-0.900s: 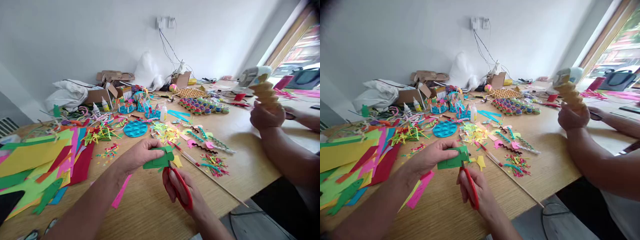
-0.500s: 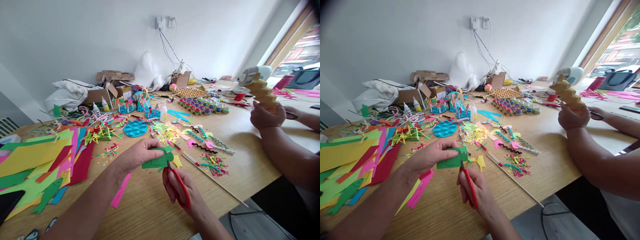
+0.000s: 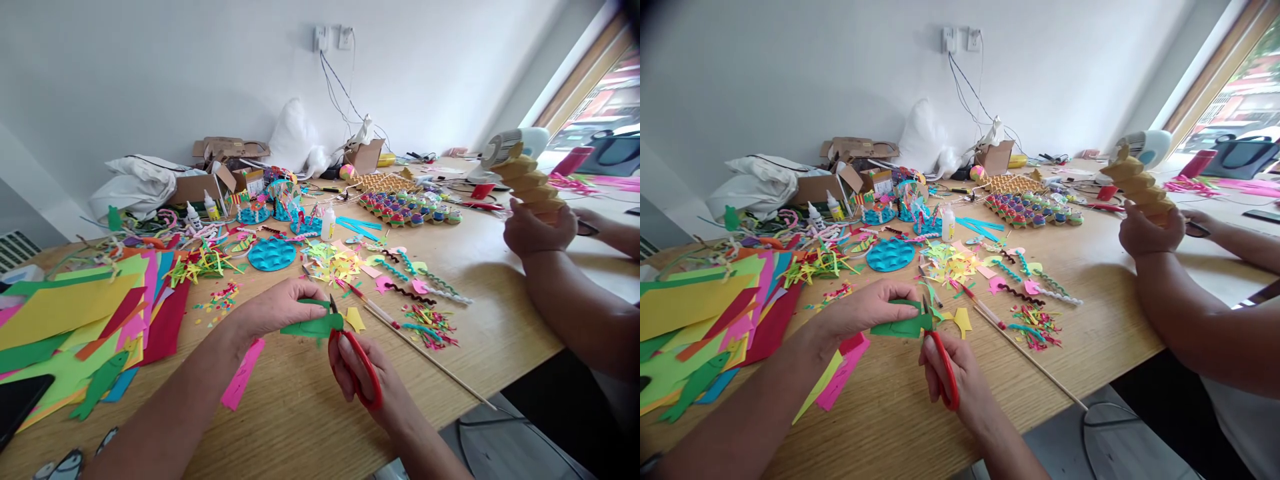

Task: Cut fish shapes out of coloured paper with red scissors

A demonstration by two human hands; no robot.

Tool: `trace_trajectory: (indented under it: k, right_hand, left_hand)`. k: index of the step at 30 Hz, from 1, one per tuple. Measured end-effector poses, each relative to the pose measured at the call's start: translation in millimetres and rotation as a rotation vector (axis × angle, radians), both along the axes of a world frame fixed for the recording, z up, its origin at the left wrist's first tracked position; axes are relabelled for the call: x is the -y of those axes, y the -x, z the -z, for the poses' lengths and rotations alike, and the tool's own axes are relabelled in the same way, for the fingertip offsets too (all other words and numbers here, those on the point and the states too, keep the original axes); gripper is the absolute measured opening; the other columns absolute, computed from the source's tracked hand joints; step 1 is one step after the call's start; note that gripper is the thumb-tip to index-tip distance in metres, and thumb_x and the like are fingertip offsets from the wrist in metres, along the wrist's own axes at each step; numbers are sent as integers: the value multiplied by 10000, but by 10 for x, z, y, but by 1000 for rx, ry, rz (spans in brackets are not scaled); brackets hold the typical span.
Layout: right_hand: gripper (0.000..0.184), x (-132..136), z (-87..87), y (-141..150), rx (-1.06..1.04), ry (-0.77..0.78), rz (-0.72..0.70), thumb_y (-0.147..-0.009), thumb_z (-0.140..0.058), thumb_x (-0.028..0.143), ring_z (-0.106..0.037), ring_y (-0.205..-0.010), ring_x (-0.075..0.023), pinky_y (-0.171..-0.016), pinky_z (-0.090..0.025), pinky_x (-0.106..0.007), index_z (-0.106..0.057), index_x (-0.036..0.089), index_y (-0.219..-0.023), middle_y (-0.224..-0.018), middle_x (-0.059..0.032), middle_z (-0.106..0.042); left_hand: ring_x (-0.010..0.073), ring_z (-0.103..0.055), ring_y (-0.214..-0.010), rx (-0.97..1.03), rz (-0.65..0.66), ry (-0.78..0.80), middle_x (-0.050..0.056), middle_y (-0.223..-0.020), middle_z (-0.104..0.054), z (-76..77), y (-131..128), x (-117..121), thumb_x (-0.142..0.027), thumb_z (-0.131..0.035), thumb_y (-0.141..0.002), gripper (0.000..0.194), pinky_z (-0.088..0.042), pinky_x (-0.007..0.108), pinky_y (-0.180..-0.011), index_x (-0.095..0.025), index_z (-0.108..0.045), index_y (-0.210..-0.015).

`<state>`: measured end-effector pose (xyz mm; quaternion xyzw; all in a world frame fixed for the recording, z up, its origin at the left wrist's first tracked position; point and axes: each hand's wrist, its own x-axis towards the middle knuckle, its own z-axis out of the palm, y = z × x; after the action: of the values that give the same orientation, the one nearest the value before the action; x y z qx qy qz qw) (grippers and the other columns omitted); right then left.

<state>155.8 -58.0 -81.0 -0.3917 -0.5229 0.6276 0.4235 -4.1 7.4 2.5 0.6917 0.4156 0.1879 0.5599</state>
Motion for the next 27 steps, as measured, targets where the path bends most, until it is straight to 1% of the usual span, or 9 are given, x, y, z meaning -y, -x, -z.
trace_trajectory:
  k: [6, 9, 11, 14, 18, 20, 22, 25, 27]
  right_hand:
    - [417, -93, -57, -184, 38, -29, 37, -854, -419, 547, -378, -419, -95, -438, -296, -220, -533, 171, -715, -442, 53, -455]
    - [330, -188, -190, -276, 90, -97, 131, -764, -592, 489, -417, -472, -104, -457, -310, -224, -513, 179, -682, -510, 42, -493]
    - [280, -260, -295, -299, 140, -101, 152, -708, -674, 420, -452, -533, -113, -491, -339, -227, -538, 177, -729, -599, 34, -521]
    - [233, -370, -418, -266, 172, -138, 61, -698, -688, 361, -471, -587, -119, -521, -356, -231, -556, 178, -761, -670, 26, -537]
    - [193, -503, -485, -151, 162, -134, -111, -653, -693, 268, -463, -561, -112, -512, -355, -230, -541, 177, -731, -647, 41, -512]
    - [184, -553, -498, -101, 141, -141, -131, -617, -686, 208, -447, -547, -103, -500, -342, -222, -534, 174, -714, -640, 49, -499]
    - [169, -591, -509, -67, 131, -147, -93, -610, -669, 184, -424, -525, -97, -479, -322, -216, -533, 175, -709, -612, 56, -486]
    - [168, -637, -522, -36, 51, -158, 88, -607, -671, 215, -427, -522, -104, -479, -331, -224, -537, 182, -703, -592, 54, -488]
    - [187, -668, -527, -12, -53, -171, 238, -601, -684, 233, -438, -526, -108, -484, -344, -230, -539, 187, -709, -599, 49, -499]
  left_hand:
    - [101, -475, -661, -118, 17, -148, -28, -713, -532, -34, 36, -32, -242, -581, -716, 89, -348, 209, -597, -161, -576, -753]
    - [120, -505, -712, -84, 87, -164, -19, -781, -556, -24, 78, -42, -259, -602, -708, 160, -365, 220, -609, -184, -545, -836]
    - [122, -508, -709, -83, 127, -163, -24, -774, -547, -26, 94, -39, -252, -610, -702, 197, -362, 219, -593, -195, -525, -870]
    - [113, -494, -676, -97, 166, -171, -42, -733, -515, -39, 94, -26, -220, -610, -697, 233, -351, 215, -567, -204, -506, -906]
    - [104, -472, -626, -105, 153, -151, -62, -677, -491, -36, 93, -24, -233, -624, -692, 284, -336, 214, -543, -214, -486, -939]
    - [101, -465, -607, -93, 115, -151, -64, -658, -494, -26, 100, -36, -237, -633, -687, 305, -330, 213, -536, -216, -484, -952]
    - [96, -468, -592, -28, 40, -139, -61, -660, -505, -18, 108, -57, -249, -645, -683, 332, -336, 214, -541, -216, -480, -969]
    - [109, -523, -650, 214, -178, -138, -31, -748, -556, -3, 112, -101, -346, -642, -709, 414, -378, 229, -604, -220, -458, -1058]
    - [125, -550, -718, 430, -359, -175, -14, -805, -576, 18, 106, -130, -445, -572, -761, 439, -406, 249, -673, -232, -431, -1118]
